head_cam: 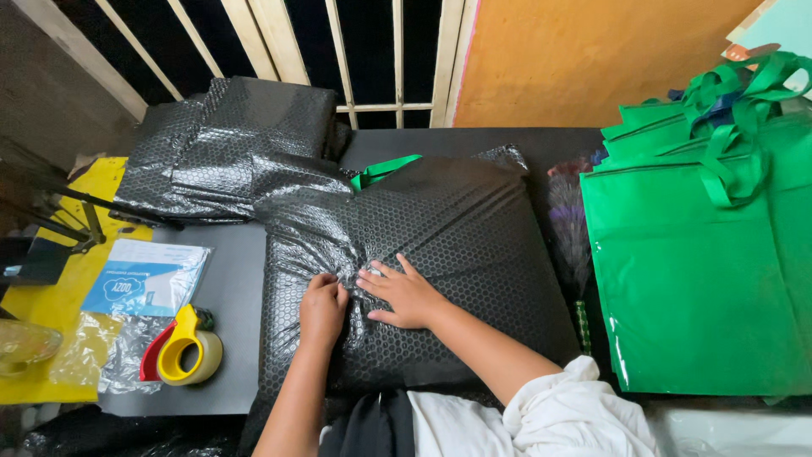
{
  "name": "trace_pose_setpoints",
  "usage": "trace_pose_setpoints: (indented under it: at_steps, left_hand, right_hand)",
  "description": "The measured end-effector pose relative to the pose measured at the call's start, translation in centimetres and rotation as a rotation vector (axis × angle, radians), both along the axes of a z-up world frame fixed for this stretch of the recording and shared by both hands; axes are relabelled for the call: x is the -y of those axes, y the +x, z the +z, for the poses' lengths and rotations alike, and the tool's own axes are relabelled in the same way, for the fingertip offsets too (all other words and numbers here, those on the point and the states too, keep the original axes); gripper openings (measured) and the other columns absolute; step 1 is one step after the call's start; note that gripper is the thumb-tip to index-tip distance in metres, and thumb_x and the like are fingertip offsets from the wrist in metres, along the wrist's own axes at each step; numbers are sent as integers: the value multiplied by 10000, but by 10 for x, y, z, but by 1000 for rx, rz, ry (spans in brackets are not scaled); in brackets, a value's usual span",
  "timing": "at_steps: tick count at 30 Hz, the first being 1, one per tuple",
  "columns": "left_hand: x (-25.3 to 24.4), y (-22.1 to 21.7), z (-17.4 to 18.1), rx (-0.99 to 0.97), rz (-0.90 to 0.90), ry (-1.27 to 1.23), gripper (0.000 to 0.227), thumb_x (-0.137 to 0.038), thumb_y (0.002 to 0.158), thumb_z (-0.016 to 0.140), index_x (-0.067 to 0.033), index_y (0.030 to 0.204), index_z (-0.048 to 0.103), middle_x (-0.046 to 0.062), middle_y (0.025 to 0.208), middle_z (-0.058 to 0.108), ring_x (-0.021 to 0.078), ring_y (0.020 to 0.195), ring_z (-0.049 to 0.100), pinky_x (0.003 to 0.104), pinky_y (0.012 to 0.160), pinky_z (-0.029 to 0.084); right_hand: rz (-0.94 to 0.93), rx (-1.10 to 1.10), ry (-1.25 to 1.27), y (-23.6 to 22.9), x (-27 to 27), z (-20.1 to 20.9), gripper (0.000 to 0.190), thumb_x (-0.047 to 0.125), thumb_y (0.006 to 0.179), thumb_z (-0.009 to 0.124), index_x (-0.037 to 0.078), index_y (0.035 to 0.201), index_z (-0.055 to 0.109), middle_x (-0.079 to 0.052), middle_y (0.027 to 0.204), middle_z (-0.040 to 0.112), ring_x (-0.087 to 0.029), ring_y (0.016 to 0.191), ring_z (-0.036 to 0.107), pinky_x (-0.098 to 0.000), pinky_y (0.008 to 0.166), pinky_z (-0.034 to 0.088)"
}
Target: The person wraps a green bag with a layer of black bubble wrap and applies tape from a dispenser to seal the edges of the wrapping.
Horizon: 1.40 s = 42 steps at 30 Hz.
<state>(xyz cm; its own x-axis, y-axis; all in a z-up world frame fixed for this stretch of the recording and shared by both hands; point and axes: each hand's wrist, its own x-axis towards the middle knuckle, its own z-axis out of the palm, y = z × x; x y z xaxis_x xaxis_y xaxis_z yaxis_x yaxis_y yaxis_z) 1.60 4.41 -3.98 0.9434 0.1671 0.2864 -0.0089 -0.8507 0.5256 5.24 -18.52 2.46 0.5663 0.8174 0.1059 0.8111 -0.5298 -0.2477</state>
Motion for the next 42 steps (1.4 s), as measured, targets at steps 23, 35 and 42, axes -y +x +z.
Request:
trace_pose_setpoints:
  at_steps: [23,35,42]
  left_hand:
    - [-16,-3,13,-58,-133,-70,185,-164,877,740,-209,1049,792,87,1177,660,323,1131,689,421,901,601]
    - [16,-47,84,-474,-339,502,708,-585,1035,380,-227,1634,265,-4,1702,268,279,1575,198,598,1251,142]
    - [-7,-46,92,-386,-397,202,692,-559,1013,498,-170,1578,407,55,1683,313,334,1553,255,586,1236,223]
  right_hand:
    - [-94,-83,-88,-10,-11,6,957,847,842,435,217,1563,444,22,1638,429,-239,1576,260,-645,1270,35]
    - [-109,-84,-154,-13,-10,16,942,814,854,442,223,1587,401,39,1675,361,-239,1589,210,-650,1270,32]
    - [-200,-194,-102,-29,22,45,780,690,982,396,190,1582,398,-29,1700,291,-325,1579,201,-757,1205,59]
